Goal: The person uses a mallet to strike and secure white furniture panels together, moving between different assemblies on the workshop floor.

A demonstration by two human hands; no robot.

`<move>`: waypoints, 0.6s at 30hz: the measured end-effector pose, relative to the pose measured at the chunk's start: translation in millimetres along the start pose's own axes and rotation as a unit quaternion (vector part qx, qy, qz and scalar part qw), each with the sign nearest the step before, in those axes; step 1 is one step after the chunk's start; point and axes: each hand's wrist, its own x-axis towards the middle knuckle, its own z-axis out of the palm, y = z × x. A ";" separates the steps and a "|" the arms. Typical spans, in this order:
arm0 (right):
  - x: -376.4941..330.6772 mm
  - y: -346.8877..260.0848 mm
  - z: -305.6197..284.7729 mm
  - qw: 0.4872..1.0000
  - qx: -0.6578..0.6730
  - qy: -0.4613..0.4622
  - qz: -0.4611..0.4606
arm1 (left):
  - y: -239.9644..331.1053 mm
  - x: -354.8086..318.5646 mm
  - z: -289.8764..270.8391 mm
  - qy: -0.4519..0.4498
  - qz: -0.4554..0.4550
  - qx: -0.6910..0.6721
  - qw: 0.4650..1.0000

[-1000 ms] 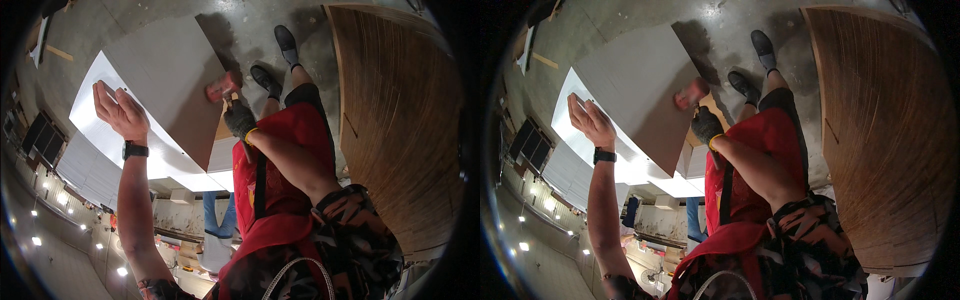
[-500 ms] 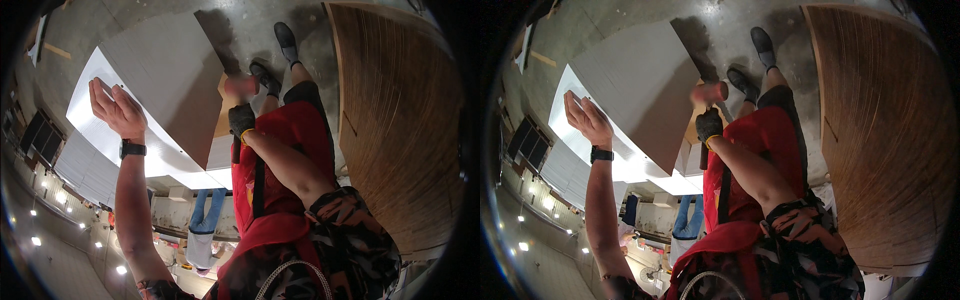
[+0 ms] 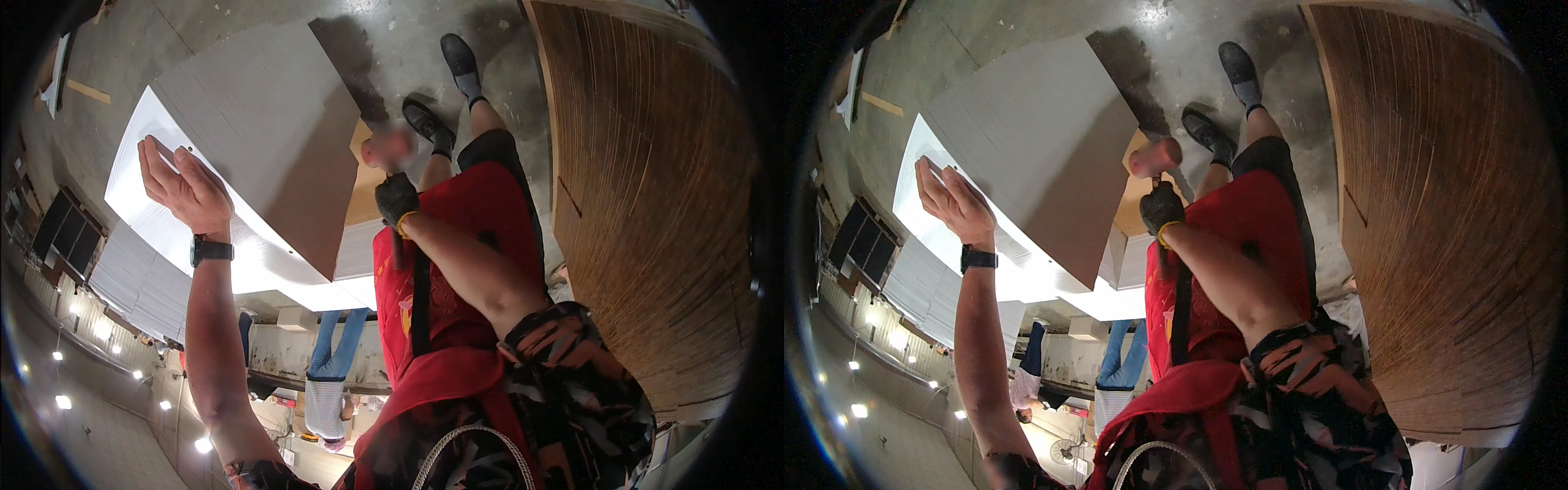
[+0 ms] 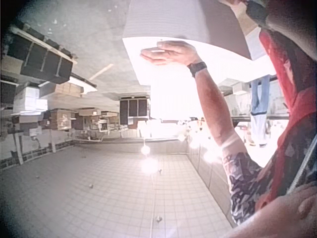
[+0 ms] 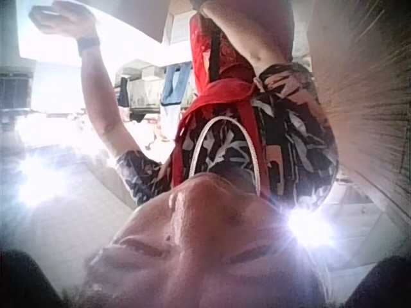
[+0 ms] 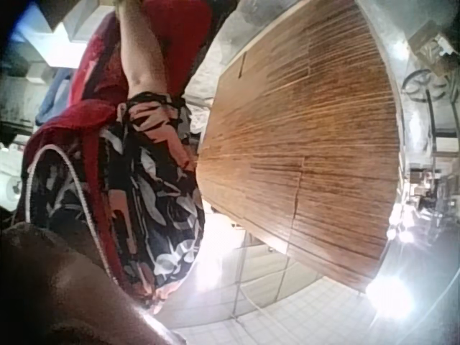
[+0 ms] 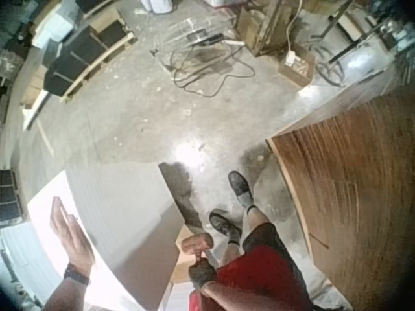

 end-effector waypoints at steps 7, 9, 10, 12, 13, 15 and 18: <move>-18.5 -39.8 -23.3 0.975 0.042 -0.146 0.160 | -4.9 -5.8 -2.3 -0.006 0.000 0.000 1.000; -20.8 -64.8 -25.0 0.948 0.194 -0.084 0.240 | -0.2 0.2 -9.0 0.006 0.003 0.003 1.000; -21.9 -66.1 -22.3 0.920 0.262 -0.051 0.287 | -1.6 -1.1 -6.9 0.009 0.006 -0.001 1.000; 16.6 14.0 21.9 0.990 0.086 -0.076 0.078 | 5.8 5.4 6.0 0.010 0.023 -0.028 0.999; 16.9 9.2 25.1 0.992 0.059 -0.092 0.069 | 2.7 4.1 2.7 0.005 0.019 -0.018 1.000; 16.2 -7.0 14.6 0.984 -0.121 -0.131 0.003 | 0.1 -1.3 2.2 0.002 0.003 -0.013 1.000; 5.2 -50.6 -6.9 0.812 -0.525 -0.195 -0.162 | 2.7 -0.3 -1.4 0.000 0.007 -0.011 1.000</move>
